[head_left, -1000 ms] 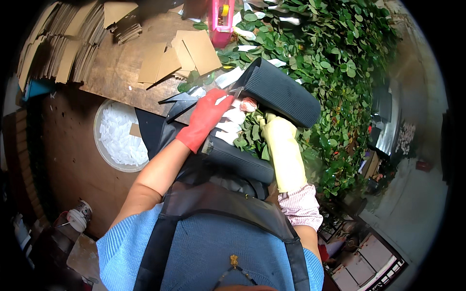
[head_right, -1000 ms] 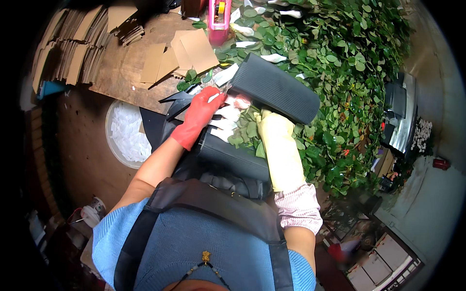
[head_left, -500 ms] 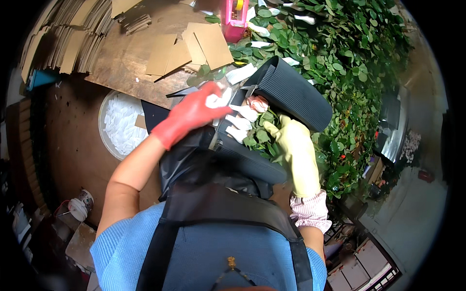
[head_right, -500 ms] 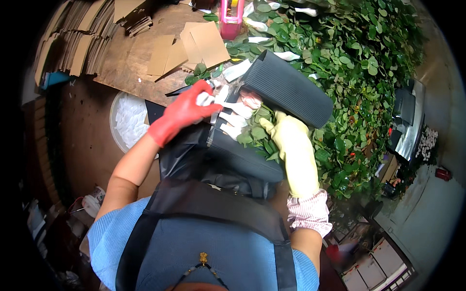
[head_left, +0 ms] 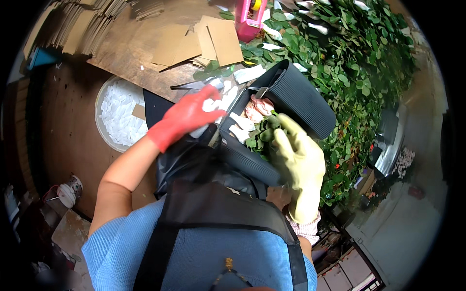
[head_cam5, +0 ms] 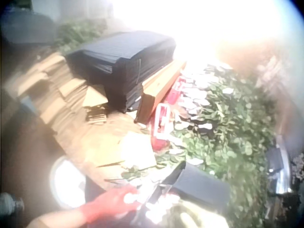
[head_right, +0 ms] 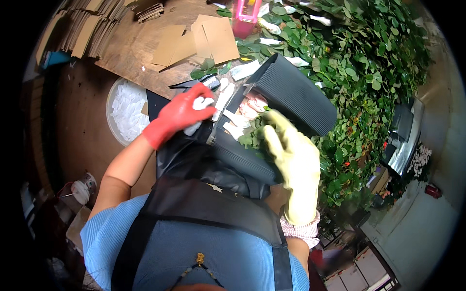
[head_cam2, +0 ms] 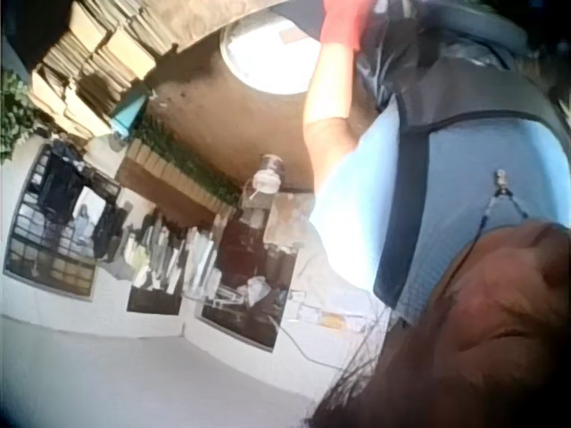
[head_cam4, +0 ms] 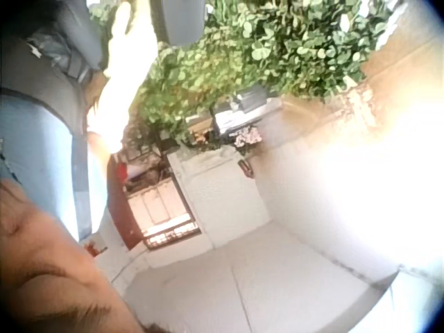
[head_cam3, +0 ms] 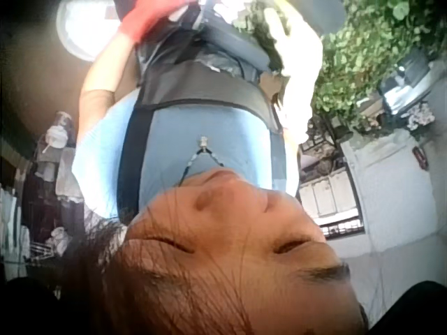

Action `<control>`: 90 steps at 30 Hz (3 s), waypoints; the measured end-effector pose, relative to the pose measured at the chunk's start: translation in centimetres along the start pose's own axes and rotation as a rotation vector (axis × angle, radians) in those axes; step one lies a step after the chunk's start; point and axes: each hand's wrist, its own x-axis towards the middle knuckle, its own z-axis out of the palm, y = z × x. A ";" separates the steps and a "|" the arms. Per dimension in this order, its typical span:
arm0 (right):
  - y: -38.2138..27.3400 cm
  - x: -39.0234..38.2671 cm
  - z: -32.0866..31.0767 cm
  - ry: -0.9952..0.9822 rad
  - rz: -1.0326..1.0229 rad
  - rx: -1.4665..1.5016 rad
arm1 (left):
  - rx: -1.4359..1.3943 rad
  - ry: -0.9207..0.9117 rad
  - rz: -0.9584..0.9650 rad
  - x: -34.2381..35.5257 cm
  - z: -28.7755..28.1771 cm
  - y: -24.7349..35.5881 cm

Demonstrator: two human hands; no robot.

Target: The person arranges white flowers and green leaves into a black plastic tray. They pick individual stems from a large pile on the table, place them into the tray, and adjust the arrangement. The person then closes the tray and moves it aside before repeating the process with a new tray.

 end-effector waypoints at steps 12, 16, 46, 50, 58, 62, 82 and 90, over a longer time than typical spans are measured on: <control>3.8 4.9 6.1 -0.325 -0.152 -0.590 | -0.216 0.303 0.103 1.9 1.5 -3.5; -0.3 0.8 1.0 -0.177 -0.127 -0.299 | -0.020 0.098 0.149 -0.5 -1.3 -1.6; -4.6 -0.7 0.4 -0.204 -0.398 -0.009 | 1.002 0.583 -0.269 -9.8 -11.3 -9.7; -4.1 -0.4 0.4 -0.241 -0.393 -0.032 | 0.362 0.425 0.290 -5.6 -4.6 -7.4; -1.5 0.9 1.4 -0.373 -0.285 -0.185 | 0.220 -0.150 0.416 4.3 6.6 -1.1; 1.7 1.6 1.8 -0.259 -0.278 -0.193 | 0.275 -0.290 0.400 4.4 5.5 -0.7; 2.6 2.2 1.7 -0.278 -0.191 -0.191 | 0.220 -0.068 0.371 4.9 7.8 -1.1; 5.7 5.4 7.4 -0.042 -0.362 -0.444 | 0.206 -0.122 0.336 5.1 7.8 -1.0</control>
